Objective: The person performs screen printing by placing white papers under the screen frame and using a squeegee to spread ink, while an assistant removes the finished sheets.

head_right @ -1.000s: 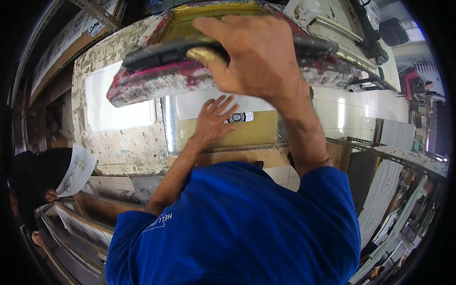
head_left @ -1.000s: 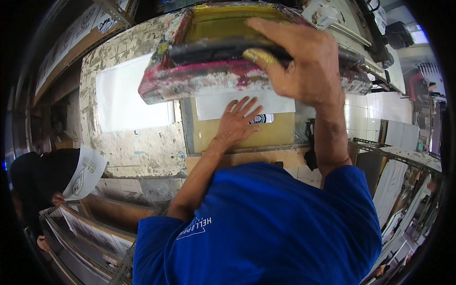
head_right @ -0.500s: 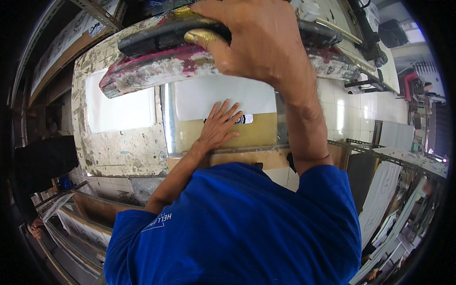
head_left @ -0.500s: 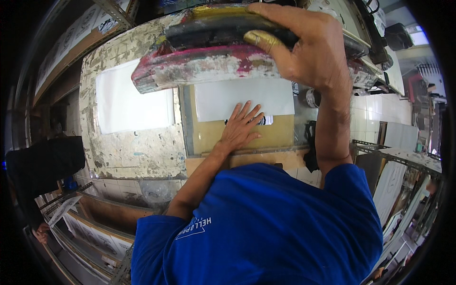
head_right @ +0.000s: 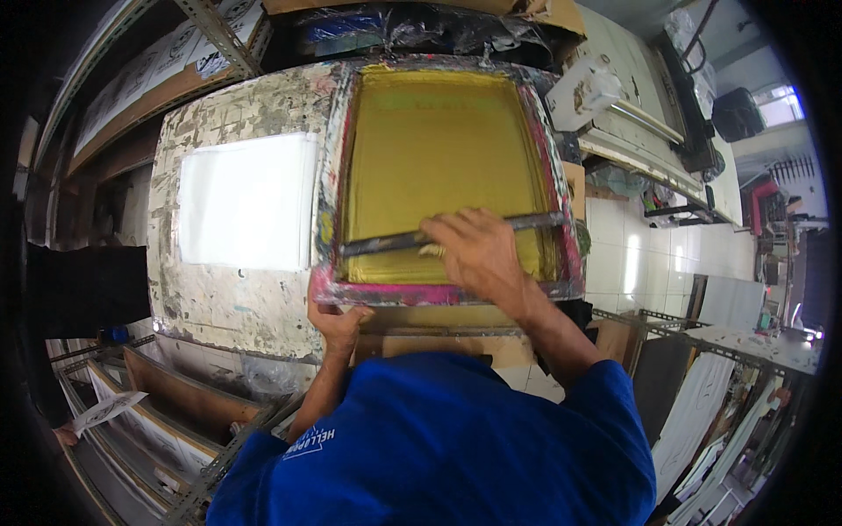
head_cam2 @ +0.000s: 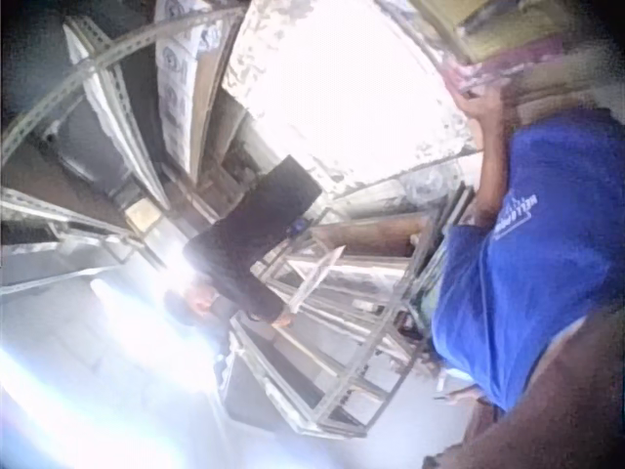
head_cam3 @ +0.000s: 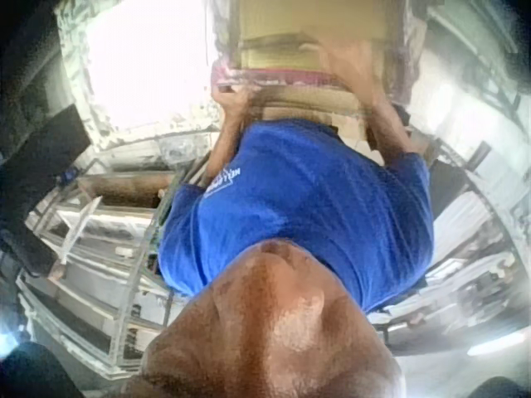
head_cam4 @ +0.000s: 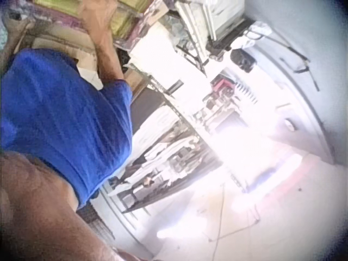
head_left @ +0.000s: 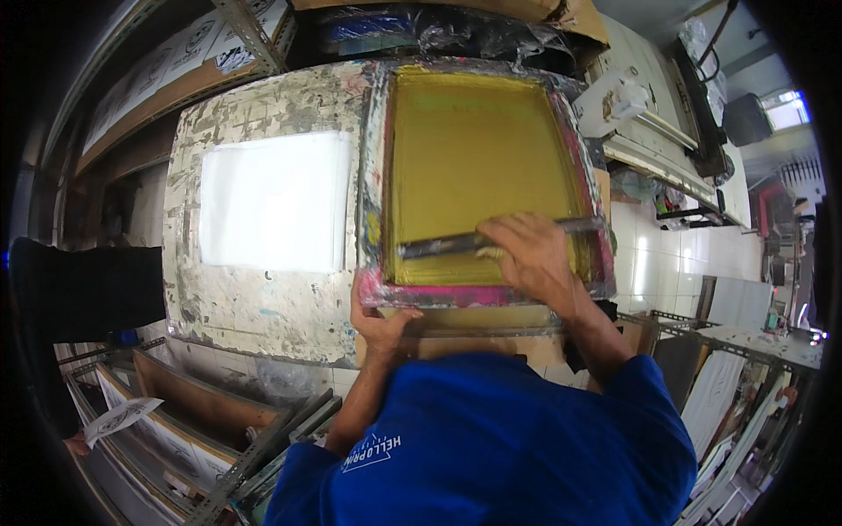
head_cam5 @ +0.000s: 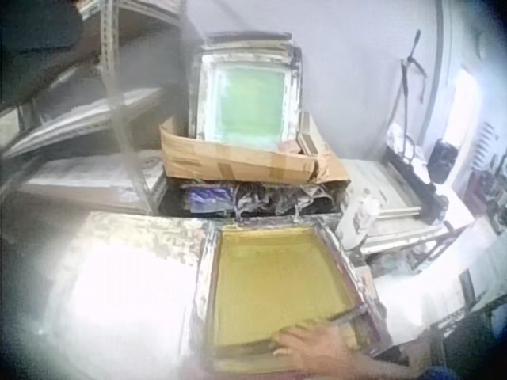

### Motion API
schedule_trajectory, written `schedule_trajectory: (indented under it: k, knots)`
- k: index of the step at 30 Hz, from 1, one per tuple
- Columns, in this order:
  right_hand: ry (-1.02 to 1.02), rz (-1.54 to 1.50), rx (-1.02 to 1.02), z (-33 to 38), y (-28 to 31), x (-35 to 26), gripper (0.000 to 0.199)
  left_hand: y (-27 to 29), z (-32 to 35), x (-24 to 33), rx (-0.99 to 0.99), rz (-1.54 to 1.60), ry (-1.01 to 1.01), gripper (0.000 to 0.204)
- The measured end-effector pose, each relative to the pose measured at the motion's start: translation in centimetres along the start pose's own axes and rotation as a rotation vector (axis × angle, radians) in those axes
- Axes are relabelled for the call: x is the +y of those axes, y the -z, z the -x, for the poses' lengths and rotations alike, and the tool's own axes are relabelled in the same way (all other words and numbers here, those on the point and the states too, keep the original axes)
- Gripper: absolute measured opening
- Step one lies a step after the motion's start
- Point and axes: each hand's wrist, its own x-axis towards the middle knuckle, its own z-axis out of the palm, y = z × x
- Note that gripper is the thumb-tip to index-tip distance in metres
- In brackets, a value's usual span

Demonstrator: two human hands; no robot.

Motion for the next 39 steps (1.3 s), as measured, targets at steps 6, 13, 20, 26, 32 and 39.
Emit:
schedule_trajectory:
  k: [6, 13, 20, 26, 32, 39]
  knots:
    - [-0.218, 0.065, 0.112, -10.0, -5.9, 12.3, 0.034, 2.9, 1.1, -5.3, -0.133, -0.197, 0.015, 0.117]
    - [-0.09, 0.131, 0.26, -18.6, -9.8, 23.2, 0.04, 3.2, 1.3, -6.5, -0.135, -0.186, 0.024, 0.121]
    - [0.008, 0.166, 0.158, -18.5, -11.0, 24.2, 0.038, 2.6, 1.3, -6.0, -0.096, -0.144, 0.082, 0.123]
    - [-0.042, 0.202, 0.176, -10.7, -11.1, 17.3, 0.029, 2.4, 1.0, -5.4, -0.102, -0.092, 0.088, 0.119]
    - [-0.141, 0.109, 0.098, 1.5, -8.7, 3.7, 0.035, 2.0, 0.6, -3.3, -0.127, -0.403, -0.11, 0.113]
    - [-0.169, -0.047, 0.052, 5.6, -5.7, -2.2, 0.043, 2.3, 0.2, -3.8, -0.103, -0.524, -0.255, 0.114]
